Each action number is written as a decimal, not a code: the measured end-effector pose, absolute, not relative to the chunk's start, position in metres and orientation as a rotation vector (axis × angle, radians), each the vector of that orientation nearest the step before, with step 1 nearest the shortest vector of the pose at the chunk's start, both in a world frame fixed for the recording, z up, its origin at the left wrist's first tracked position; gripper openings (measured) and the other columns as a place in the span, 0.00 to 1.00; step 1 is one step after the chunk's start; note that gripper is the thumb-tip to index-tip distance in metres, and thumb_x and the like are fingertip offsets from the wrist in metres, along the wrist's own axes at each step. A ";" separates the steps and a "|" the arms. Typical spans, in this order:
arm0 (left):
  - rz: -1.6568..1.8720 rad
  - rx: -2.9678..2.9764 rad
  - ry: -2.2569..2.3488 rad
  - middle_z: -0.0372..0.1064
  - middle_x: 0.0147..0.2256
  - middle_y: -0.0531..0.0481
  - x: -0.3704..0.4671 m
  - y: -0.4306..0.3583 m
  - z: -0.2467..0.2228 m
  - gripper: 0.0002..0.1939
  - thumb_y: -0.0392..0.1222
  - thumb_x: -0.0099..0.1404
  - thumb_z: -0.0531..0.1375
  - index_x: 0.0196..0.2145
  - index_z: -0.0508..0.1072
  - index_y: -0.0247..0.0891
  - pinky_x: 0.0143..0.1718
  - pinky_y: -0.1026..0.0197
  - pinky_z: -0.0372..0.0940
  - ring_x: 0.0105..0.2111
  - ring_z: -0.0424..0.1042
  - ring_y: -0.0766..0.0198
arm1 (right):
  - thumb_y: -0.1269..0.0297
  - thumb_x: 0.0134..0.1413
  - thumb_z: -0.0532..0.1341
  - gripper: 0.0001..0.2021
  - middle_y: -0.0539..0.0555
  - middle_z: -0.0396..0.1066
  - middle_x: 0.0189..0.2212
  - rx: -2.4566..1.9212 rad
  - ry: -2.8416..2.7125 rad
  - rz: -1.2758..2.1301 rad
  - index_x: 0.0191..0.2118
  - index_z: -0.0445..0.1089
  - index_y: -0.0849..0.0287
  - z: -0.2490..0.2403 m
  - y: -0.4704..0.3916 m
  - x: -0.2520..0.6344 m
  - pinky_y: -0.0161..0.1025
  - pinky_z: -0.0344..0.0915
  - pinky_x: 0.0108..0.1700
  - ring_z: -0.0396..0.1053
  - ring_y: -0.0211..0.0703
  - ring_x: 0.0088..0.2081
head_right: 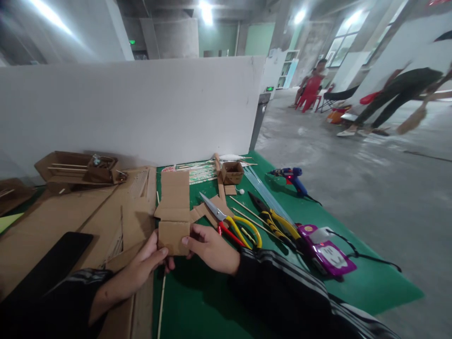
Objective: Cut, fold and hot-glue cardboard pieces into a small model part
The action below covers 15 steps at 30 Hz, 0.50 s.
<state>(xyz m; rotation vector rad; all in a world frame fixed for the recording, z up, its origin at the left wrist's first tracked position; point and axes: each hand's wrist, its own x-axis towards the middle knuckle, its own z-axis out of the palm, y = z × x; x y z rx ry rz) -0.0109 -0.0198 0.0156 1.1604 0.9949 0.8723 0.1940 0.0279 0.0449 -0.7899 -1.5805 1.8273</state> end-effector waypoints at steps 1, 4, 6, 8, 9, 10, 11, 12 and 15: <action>0.875 1.154 0.987 0.69 0.33 0.49 -0.011 -0.019 0.015 0.23 0.49 0.69 0.55 0.56 0.55 0.34 0.35 0.59 0.65 0.31 0.70 0.64 | 0.48 0.54 0.64 0.23 0.55 0.71 0.39 -0.790 -1.584 1.828 0.46 0.70 0.63 0.045 0.028 0.194 0.39 0.68 0.36 0.69 0.41 0.35; 0.883 1.111 0.973 0.71 0.35 0.46 -0.013 -0.016 0.014 0.27 0.49 0.67 0.58 0.57 0.56 0.33 0.32 0.59 0.66 0.31 0.71 0.62 | 0.49 0.54 0.64 0.22 0.55 0.71 0.38 -0.796 -1.588 1.824 0.45 0.70 0.63 0.043 0.029 0.196 0.40 0.69 0.37 0.69 0.42 0.36; 0.892 1.067 0.966 0.73 0.39 0.42 -0.013 -0.014 0.013 0.29 0.50 0.65 0.60 0.58 0.56 0.33 0.32 0.59 0.67 0.32 0.74 0.60 | 0.50 0.55 0.64 0.21 0.54 0.70 0.37 -0.804 -1.582 1.816 0.45 0.70 0.62 0.042 0.029 0.196 0.40 0.69 0.37 0.69 0.42 0.35; 0.912 1.025 0.959 0.73 0.44 0.39 -0.014 -0.012 0.013 0.30 0.50 0.64 0.60 0.58 0.57 0.33 0.35 0.57 0.69 0.36 0.75 0.57 | 0.51 0.55 0.64 0.20 0.54 0.70 0.37 -0.804 -1.577 1.812 0.45 0.70 0.63 0.042 0.029 0.197 0.41 0.69 0.36 0.70 0.41 0.34; 0.925 1.010 0.955 0.73 0.45 0.39 -0.014 -0.012 0.012 0.30 0.50 0.64 0.60 0.59 0.58 0.34 0.37 0.56 0.69 0.37 0.75 0.56 | 0.51 0.55 0.64 0.20 0.54 0.70 0.37 -0.799 -1.576 1.814 0.46 0.70 0.63 0.042 0.029 0.197 0.40 0.69 0.36 0.70 0.41 0.34; 0.938 0.998 0.952 0.73 0.46 0.39 -0.014 -0.011 0.012 0.30 0.50 0.64 0.60 0.59 0.58 0.34 0.38 0.55 0.69 0.39 0.75 0.56 | 0.52 0.55 0.64 0.20 0.54 0.70 0.38 -0.793 -1.577 1.818 0.46 0.70 0.63 0.043 0.029 0.197 0.40 0.69 0.36 0.70 0.41 0.33; 0.949 0.990 0.949 0.73 0.47 0.39 -0.015 -0.011 0.012 0.30 0.50 0.64 0.61 0.59 0.59 0.35 0.40 0.55 0.70 0.40 0.75 0.55 | 0.52 0.56 0.64 0.20 0.54 0.70 0.38 -0.788 -1.577 1.821 0.46 0.70 0.63 0.043 0.030 0.197 0.40 0.69 0.36 0.70 0.41 0.33; 0.957 0.983 0.944 0.73 0.47 0.39 -0.015 -0.011 0.012 0.30 0.50 0.63 0.61 0.59 0.60 0.35 0.40 0.55 0.70 0.41 0.75 0.54 | 0.52 0.56 0.64 0.20 0.55 0.70 0.38 -0.782 -1.576 1.825 0.46 0.70 0.64 0.043 0.030 0.197 0.40 0.69 0.36 0.70 0.40 0.34; 0.963 0.967 0.919 0.74 0.48 0.38 -0.016 -0.011 0.012 0.29 0.49 0.62 0.63 0.57 0.62 0.35 0.40 0.55 0.70 0.42 0.76 0.53 | 0.52 0.55 0.65 0.20 0.55 0.70 0.39 -0.771 -1.568 1.841 0.46 0.70 0.64 0.041 0.033 0.198 0.39 0.70 0.36 0.70 0.40 0.34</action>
